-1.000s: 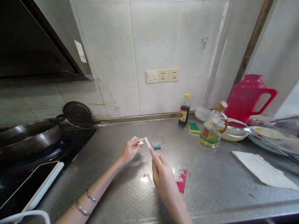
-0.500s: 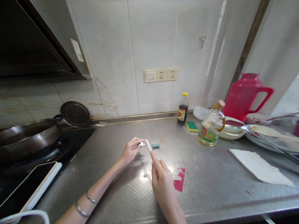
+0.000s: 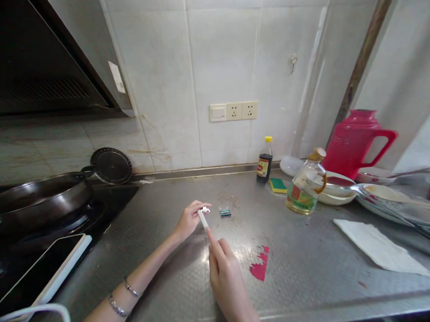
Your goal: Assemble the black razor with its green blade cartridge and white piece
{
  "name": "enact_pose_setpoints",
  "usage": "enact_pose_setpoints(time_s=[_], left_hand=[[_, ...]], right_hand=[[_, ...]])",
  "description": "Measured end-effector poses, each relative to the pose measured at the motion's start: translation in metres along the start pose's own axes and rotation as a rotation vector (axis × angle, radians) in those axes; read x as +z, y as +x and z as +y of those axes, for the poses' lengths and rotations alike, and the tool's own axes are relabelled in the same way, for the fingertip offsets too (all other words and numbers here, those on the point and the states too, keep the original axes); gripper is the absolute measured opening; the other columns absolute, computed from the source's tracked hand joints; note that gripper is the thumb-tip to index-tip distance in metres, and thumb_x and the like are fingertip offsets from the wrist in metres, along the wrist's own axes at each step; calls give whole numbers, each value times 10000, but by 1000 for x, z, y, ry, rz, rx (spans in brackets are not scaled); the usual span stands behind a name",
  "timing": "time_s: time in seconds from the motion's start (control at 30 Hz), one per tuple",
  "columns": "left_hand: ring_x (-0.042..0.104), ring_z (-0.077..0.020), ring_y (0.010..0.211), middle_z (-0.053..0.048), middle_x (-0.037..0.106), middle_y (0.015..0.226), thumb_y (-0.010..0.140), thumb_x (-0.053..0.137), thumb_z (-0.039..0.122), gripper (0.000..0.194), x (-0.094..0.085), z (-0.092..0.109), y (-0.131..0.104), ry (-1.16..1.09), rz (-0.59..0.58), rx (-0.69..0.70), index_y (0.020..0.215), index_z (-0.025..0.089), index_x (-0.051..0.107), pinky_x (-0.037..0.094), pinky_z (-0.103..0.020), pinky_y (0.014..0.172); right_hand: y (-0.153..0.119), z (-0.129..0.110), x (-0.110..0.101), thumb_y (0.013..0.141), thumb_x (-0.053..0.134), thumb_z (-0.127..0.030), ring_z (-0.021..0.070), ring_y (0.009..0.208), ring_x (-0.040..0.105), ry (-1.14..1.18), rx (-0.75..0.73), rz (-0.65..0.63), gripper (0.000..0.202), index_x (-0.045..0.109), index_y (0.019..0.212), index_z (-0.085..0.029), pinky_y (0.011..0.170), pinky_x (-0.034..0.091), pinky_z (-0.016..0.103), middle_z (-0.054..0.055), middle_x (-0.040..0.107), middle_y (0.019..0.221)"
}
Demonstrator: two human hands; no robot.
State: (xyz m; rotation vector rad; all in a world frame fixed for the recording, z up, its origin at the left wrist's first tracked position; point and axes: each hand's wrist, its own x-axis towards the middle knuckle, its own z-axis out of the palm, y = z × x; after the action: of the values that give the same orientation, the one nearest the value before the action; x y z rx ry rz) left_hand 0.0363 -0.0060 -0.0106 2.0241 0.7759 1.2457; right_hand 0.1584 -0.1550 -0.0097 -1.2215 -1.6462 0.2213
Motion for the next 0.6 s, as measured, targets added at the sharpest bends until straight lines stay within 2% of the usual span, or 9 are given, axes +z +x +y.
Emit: enact_pose_setpoints(time_s=[0.17,0.33,0.5,0.6], left_hand=[[549,-141,826,-47,572,882,811,533,228,225,-1,4,0,-19,4,0,991,191,663,429,-245,753],[546,-132,802,-37,567,852,810,522,194,212,-2,6,0,18,3,-20,964,194,667,421,-232,733],[545,-139,820,-39,571,862,810,526,204,208,-2,8,0,15,-3,-3,962,195,667,417,-240,753],[544,-139,813,-36,571,849,811,527,210,210,-2,8,0,34,-2,-4,966,206,669,416,-242,748]], right_hand=[[3,2,0,900,336,-181,116,577,490,-44,26,93,432,414,1325,-181,532,423,202,18,502,699],[3,0,-1,895,327,-161,114,595,511,-16,-30,4,438,418,1324,-174,565,440,203,30,526,718],[3,0,-2,897,336,-186,112,557,488,-47,28,61,434,421,1322,-179,530,428,199,14,499,692],[1,-2,-1,896,333,-175,113,581,503,-21,-13,-2,438,415,1326,-182,552,437,199,23,513,706]])
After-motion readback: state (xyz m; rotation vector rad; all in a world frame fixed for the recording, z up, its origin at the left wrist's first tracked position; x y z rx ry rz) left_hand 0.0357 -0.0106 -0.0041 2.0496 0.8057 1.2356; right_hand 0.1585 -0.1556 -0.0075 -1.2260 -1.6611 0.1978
